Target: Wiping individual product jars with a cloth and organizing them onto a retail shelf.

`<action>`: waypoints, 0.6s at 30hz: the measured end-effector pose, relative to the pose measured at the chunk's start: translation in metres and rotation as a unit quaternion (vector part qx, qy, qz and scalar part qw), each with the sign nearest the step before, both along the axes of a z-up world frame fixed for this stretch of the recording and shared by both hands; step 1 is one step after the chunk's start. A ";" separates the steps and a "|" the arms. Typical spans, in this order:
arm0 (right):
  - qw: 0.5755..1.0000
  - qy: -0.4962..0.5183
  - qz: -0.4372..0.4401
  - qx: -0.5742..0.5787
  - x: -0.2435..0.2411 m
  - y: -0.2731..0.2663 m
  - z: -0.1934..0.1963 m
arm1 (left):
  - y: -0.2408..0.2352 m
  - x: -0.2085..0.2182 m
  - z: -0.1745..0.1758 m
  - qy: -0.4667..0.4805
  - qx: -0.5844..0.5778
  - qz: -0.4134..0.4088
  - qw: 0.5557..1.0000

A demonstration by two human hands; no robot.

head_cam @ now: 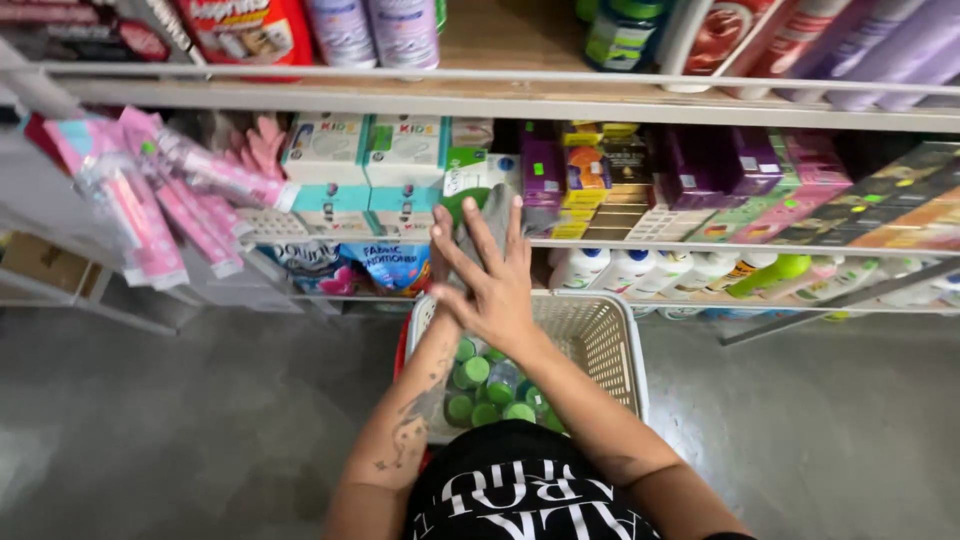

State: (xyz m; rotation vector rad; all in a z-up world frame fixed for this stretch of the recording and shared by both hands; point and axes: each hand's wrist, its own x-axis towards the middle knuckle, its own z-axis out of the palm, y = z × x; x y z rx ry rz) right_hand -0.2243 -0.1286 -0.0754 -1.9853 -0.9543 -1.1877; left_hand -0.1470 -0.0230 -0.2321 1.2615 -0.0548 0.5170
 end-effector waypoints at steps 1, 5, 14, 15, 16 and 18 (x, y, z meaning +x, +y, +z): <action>1.000 -0.003 -0.005 0.000 0.010 -0.004 -0.009 | -0.007 -0.004 0.012 -0.003 0.000 -0.005 1.000; 0.952 0.263 0.010 0.155 0.050 -0.024 -0.033 | -0.025 -0.016 0.032 0.009 0.081 0.005 0.997; 0.987 0.149 -0.003 0.054 0.029 -0.037 -0.058 | -0.025 -0.023 0.056 0.142 -0.166 -0.099 0.971; 0.986 0.159 -0.039 -0.013 0.038 -0.045 -0.060 | -0.023 -0.029 0.049 0.143 -0.164 -0.165 0.962; 0.986 0.162 -0.041 -0.012 0.045 -0.049 -0.054 | -0.024 -0.028 0.040 0.147 -0.163 -0.166 0.961; 0.941 0.274 0.044 0.192 0.064 -0.055 -0.037 | -0.025 -0.022 0.024 0.063 -0.031 -0.185 0.980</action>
